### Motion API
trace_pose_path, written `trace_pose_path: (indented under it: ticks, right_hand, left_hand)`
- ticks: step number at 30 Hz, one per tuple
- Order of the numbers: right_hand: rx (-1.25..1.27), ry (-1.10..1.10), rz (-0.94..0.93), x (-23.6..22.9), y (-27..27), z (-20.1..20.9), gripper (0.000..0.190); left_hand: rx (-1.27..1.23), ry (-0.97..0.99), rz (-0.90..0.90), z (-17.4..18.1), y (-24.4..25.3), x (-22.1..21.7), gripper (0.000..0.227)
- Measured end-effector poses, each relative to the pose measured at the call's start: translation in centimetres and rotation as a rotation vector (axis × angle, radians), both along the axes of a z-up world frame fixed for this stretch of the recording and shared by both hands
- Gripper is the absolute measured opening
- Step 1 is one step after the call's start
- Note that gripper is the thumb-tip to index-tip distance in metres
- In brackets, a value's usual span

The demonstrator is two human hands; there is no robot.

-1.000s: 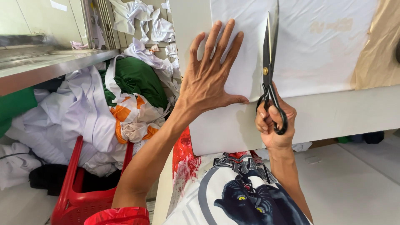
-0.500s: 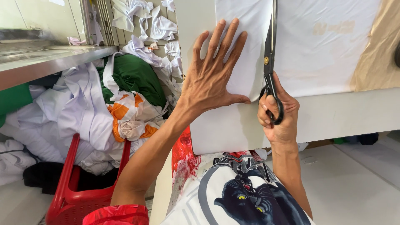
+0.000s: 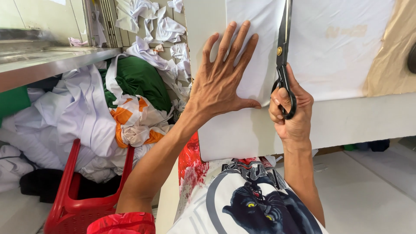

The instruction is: The person places a paper pattern on a white fabric and secures it with a metal weight. They then use shears to cut the fabric along the pattern's outline. After cutting, the person removes the pattern and continues cutting the fabric.

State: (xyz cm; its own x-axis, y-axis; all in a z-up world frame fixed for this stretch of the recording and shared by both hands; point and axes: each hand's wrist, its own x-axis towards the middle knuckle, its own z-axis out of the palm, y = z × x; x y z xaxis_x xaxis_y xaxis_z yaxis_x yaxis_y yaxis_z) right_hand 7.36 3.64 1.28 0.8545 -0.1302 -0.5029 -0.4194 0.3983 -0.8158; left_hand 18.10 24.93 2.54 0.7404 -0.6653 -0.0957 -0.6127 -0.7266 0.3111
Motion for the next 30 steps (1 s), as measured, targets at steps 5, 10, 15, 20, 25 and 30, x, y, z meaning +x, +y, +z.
trace_pose_path:
  ticks: [5,10,15,20,25,30]
  right_hand:
    - [-0.005,0.015,0.001,0.2,-0.1,0.4,0.057]
    - [0.062,0.046,-0.066,1.8,0.3,1.5,0.046]
    - [0.045,0.076,-0.072,2.8,0.5,1.5,0.025]
    - [0.023,0.036,-0.019,2.6,0.0,0.4,0.068]
    - [-0.007,0.043,-0.012,2.8,-0.2,0.6,0.058]
    - [0.037,0.096,-0.066,4.2,0.2,1.5,0.034]
  left_hand:
    - [-0.011,-0.009,0.001,-0.1,0.1,0.0,0.141]
    - [-0.02,-0.022,-0.001,-0.3,0.1,-0.1,0.143]
    - [-0.021,-0.014,0.003,-0.3,0.0,-0.1,0.142]
    - [-0.016,0.009,-0.008,-0.1,0.2,0.1,0.142]
    - [-0.024,0.023,-0.009,-0.1,0.2,0.1,0.142]
    - [-0.03,0.006,-0.009,-0.3,0.3,-0.1,0.143]
